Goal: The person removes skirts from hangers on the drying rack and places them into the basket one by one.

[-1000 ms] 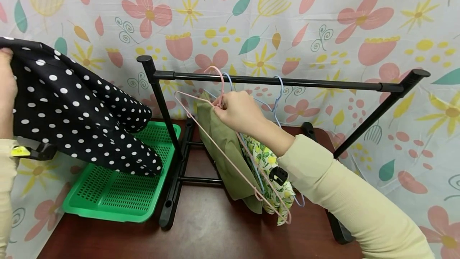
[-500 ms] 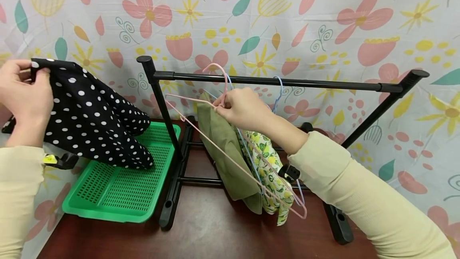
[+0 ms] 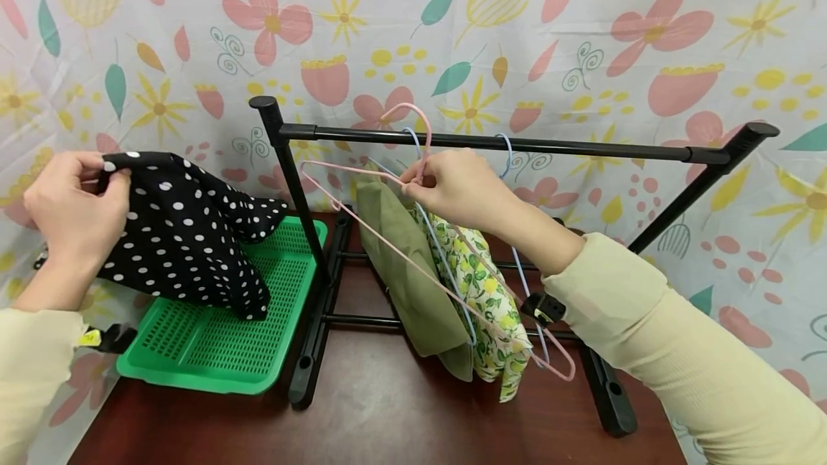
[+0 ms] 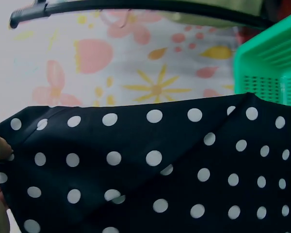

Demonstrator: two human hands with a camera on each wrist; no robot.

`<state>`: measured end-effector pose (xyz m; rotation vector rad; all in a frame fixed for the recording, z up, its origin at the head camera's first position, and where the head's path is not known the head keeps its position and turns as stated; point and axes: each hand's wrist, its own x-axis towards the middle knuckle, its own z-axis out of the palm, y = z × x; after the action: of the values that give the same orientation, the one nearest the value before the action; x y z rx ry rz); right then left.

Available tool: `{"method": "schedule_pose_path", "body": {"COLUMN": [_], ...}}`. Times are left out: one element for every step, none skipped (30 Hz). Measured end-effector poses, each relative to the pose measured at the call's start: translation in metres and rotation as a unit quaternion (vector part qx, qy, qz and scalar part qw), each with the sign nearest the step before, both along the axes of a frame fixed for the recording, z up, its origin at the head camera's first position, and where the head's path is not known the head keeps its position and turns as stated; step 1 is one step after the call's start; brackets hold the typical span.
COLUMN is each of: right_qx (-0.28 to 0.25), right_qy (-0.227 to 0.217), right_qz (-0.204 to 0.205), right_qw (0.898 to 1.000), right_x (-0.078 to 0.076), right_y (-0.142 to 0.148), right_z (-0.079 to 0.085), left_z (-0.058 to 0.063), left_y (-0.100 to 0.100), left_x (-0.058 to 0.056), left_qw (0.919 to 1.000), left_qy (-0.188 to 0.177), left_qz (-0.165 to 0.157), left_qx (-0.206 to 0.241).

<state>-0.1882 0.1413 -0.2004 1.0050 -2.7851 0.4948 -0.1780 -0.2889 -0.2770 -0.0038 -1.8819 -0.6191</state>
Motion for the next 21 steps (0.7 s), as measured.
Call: {"method": "schedule_pose_path", "body": {"right_qx": [0.000,-0.001,-0.002,-0.002,-0.003,-0.003,-0.005,-0.006,-0.008,-0.009,-0.011,-0.014,-0.017,-0.019,-0.021,-0.021,-0.022,-0.021,-0.020,-0.020,-0.019], "right_qy": [0.009,0.016,0.021,0.025,0.029,0.031,0.032,0.033,0.032,0.030,0.028,0.026,0.026,0.026,0.028,0.034,0.038,0.044,0.051,0.055,0.060], "right_qz": [0.002,0.003,0.003,0.004,0.004,0.004,0.005,0.005,0.007,0.009,0.010,0.011,0.012,0.015,0.019,0.021,0.021,0.023,0.023,0.022,0.020], "right_qw": [1.000,1.000,1.000,1.000,1.000,1.000,0.999,0.999,0.999,0.999,0.999,0.999,0.999,0.999,0.999,0.999,0.999,0.999,0.998,0.998,0.998], "right_x": [0.001,0.001,0.002,0.003,0.004,0.005,0.005,0.006,0.007,0.008,0.009,0.010,0.010,0.011,0.011,0.011,0.012,0.013,0.013,0.014,0.015], "right_y": [0.002,0.004,0.005,0.007,0.009,0.010,0.012,0.013,0.015,0.016,0.017,0.018,0.020,0.021,0.022,0.023,0.025,0.027,0.028,0.030,0.032], "right_z": [0.000,0.001,0.001,0.002,0.002,0.003,0.003,0.004,0.004,0.004,0.005,0.005,0.006,0.006,0.007,0.007,0.008,0.009,0.009,0.011,0.012], "left_z": [-0.003,-0.006,-0.009,-0.012,-0.016,-0.019,-0.023,-0.026,-0.030,-0.033,-0.035,-0.038,-0.040,-0.042,-0.045,-0.048,-0.051,-0.055,-0.059,-0.064,-0.069], "left_y": [0.002,0.003,0.004,0.005,0.006,0.007,0.008,0.009,0.010,0.012,0.013,0.014,0.016,0.017,0.018,0.018,0.019,0.019,0.019,0.019,0.020], "left_x": [0.003,0.006,0.009,0.012,0.015,0.017,0.020,0.023,0.025,0.028,0.030,0.033,0.036,0.038,0.040,0.042,0.043,0.045,0.046,0.046,0.047], "left_qw": [0.9999,0.9993,0.9984,0.9974,0.9965,0.9956,0.9947,0.9938,0.9932,0.9924,0.9914,0.9898,0.9878,0.9857,0.9835,0.9812,0.9788,0.9762,0.9733,0.9696,0.9652], "left_qy": [-0.009,-0.020,-0.029,-0.039,-0.047,-0.054,-0.061,-0.068,-0.077,-0.088,-0.099,-0.114,-0.130,-0.144,-0.155,-0.165,-0.173,-0.180,-0.185,-0.190,-0.197], "left_qz": [-0.007,-0.014,-0.022,-0.030,-0.036,-0.041,-0.045,-0.050,-0.054,-0.055,-0.057,-0.059,-0.061,-0.064,-0.067,-0.072,-0.078,-0.086,-0.093,-0.101,-0.109], "left_qx": [-0.013,-0.030,-0.042,-0.052,-0.059,-0.065,-0.069,-0.072,-0.069,-0.066,-0.064,-0.062,-0.060,-0.061,-0.064,-0.070,-0.077,-0.086,-0.099,-0.116,-0.133]}}
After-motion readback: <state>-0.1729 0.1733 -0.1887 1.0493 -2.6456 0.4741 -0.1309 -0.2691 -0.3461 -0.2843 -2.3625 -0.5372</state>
